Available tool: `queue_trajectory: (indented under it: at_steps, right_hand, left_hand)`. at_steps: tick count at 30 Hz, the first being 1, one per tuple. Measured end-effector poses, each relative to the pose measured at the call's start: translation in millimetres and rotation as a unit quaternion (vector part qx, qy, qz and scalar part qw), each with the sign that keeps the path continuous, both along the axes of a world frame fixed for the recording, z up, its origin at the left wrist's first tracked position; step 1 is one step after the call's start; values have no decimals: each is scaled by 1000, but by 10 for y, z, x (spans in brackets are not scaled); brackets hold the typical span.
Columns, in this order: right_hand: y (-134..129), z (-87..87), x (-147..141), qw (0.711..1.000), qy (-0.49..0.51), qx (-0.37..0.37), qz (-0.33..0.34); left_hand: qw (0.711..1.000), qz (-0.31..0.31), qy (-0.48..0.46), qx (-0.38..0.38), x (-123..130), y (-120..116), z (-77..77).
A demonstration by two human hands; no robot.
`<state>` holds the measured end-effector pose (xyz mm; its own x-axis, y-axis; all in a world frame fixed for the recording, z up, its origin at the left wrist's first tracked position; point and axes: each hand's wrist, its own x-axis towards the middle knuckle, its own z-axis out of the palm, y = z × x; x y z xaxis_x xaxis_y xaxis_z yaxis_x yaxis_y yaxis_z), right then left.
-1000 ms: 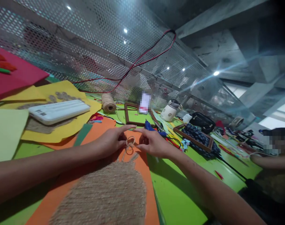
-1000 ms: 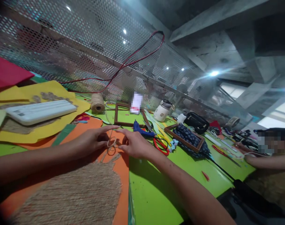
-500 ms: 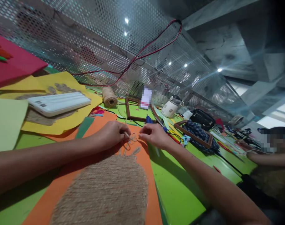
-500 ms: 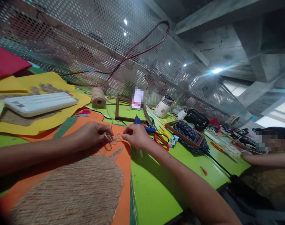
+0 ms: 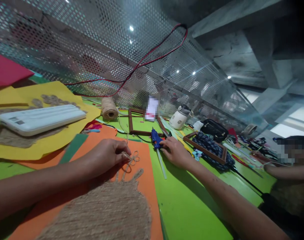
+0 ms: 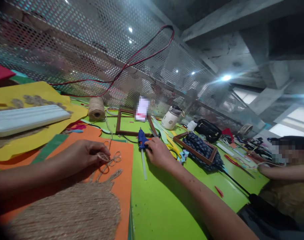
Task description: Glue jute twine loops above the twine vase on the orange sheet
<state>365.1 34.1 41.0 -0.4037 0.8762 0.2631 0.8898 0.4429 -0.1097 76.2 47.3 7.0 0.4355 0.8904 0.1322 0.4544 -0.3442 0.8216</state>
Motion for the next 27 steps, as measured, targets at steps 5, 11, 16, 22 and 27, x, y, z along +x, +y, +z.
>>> queue_trajectory:
  at_steps: [5,11,16,22,27]
  right_hand:
    - [43,9,-3,993,-55,58,-83]
    - [146,-61,26,981,-167,16,-99]
    - [190,-91,-12,978,-165,25,-126]
    - [214,-54,-89,980,-159,14,-118]
    - [163,117,81,995,-8,53,-84]
  left_hand:
    - [999,19,13,-23,-6,16,-11]
    - [998,33,-8,-45,26,24,-75]
    - [997,29,-11,-67,45,-7,-31]
    - [999,27,-14,-37,26,34,-74]
    - [999,32,4,-37,22,-38,10]
